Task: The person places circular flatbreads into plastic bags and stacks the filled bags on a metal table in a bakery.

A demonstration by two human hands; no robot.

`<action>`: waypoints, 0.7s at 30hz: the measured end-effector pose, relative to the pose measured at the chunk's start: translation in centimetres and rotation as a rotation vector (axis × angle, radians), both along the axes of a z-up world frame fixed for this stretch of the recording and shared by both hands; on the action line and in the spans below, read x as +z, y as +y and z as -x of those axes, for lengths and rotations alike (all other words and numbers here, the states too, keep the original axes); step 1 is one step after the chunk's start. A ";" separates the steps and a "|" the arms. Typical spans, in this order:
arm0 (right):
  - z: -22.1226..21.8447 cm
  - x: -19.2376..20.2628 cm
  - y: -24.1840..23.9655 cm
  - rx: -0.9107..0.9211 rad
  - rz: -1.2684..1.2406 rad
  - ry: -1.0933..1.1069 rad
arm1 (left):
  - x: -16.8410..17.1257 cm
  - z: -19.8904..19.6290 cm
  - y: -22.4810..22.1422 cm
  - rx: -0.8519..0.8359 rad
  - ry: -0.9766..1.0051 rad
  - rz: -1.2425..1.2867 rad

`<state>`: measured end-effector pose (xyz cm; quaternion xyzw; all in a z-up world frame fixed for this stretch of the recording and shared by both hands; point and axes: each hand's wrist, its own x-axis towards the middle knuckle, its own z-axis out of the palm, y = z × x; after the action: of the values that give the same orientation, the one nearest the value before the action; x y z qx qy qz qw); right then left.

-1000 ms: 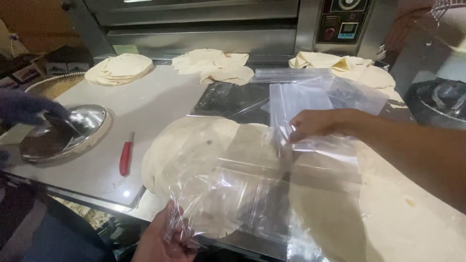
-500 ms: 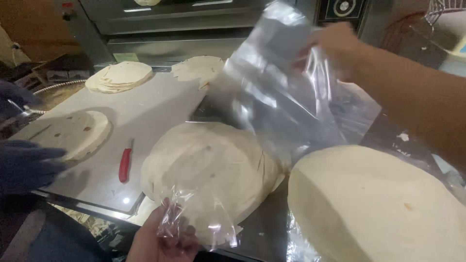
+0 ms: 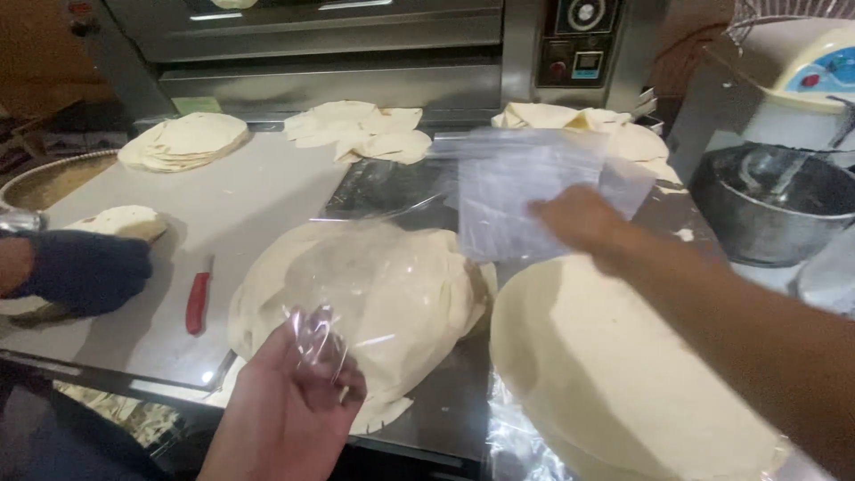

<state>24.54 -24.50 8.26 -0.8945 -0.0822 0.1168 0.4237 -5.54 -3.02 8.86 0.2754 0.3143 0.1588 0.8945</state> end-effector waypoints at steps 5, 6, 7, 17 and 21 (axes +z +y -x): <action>12.5 4.9 1.1 0.386 -0.414 0.594 | 2.2 -2.5 -2.0 -0.052 0.072 -0.193; 14.4 5.8 1.5 0.432 -0.505 0.693 | 1.8 -3.0 -1.9 -0.082 0.071 -0.305; 15.3 5.8 1.7 0.428 -0.506 0.691 | 1.1 -3.7 -1.5 -0.087 0.069 -0.305; 16.4 4.7 0.9 0.170 -0.739 0.488 | -0.4 -6.6 0.0 -0.370 0.220 -0.805; 16.2 4.1 1.2 0.139 -0.738 0.476 | -0.5 -6.2 -0.7 -0.278 0.300 -1.001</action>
<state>8.32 -23.30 12.35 -0.6236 -0.0785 0.3107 0.7130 0.65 -3.76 8.34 0.7267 0.2851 0.1284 0.6117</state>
